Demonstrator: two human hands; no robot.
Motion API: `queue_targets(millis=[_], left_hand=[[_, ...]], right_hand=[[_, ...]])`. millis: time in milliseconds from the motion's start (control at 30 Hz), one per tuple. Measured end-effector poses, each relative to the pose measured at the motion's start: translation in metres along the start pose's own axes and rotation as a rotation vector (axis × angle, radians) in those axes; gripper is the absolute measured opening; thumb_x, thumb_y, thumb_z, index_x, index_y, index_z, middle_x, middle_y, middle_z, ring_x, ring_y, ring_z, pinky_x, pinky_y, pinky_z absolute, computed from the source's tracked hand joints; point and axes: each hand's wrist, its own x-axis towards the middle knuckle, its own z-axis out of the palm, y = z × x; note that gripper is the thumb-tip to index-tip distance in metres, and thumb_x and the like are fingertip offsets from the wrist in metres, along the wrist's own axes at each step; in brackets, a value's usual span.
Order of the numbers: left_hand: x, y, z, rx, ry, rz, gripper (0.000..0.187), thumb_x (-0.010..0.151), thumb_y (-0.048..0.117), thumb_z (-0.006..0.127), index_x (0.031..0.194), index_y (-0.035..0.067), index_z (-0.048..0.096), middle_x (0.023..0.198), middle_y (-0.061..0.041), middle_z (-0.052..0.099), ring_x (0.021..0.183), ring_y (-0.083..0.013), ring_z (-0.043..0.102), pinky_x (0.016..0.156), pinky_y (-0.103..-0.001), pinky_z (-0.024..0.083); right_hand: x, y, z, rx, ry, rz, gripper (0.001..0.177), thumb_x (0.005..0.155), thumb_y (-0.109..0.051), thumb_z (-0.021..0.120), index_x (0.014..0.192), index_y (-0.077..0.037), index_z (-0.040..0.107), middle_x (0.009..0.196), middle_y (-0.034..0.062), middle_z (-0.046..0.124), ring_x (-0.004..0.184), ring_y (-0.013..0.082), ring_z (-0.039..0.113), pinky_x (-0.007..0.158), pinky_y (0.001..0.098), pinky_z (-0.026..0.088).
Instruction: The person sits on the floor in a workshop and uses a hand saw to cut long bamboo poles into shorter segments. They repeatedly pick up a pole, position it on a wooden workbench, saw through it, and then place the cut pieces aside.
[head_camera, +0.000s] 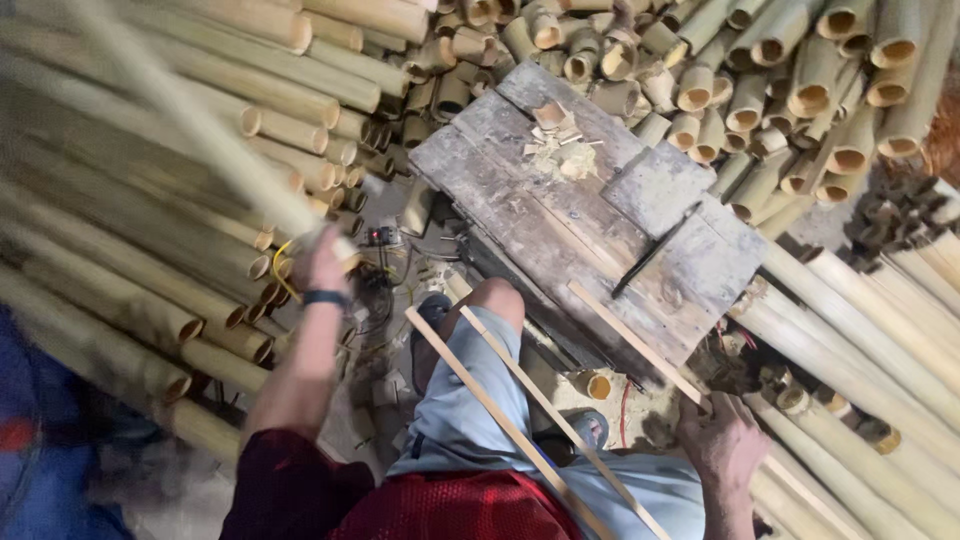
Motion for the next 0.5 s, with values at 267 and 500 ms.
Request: queue_targets(millis=[267, 500], left_hand=[[0.001, 0.043, -0.047, 0.864, 0.188, 0.231, 0.040, 0.089, 0.020, 0.082, 0.122, 0.006, 0.062, 0.110, -0.009, 0.066, 0.097, -0.0269, 0.063, 0.084, -0.044, 0.055], [-0.159, 0.081, 0.066, 0.721, -0.595, 1.267, 0.035, 0.101, 0.011, 0.079, 0.129, 0.004, 0.060, 0.124, -0.015, 0.065, 0.116, -0.0336, 0.061, 0.099, -0.049, 0.053]], right_hand=[[-0.020, 0.008, -0.026, -0.031, -0.159, 0.108, 0.046, 0.086, -0.053, 0.074, 0.092, -0.007, 0.069, 0.095, 0.0184, 0.066, 0.094, 0.0359, 0.066, 0.088, 0.0456, 0.053], [-0.054, -0.001, -0.024, 0.265, 0.020, 0.078, 0.023, 0.089, -0.032, 0.070, 0.096, -0.010, 0.070, 0.089, 0.0130, 0.060, 0.087, 0.0349, 0.061, 0.077, 0.0485, 0.049]])
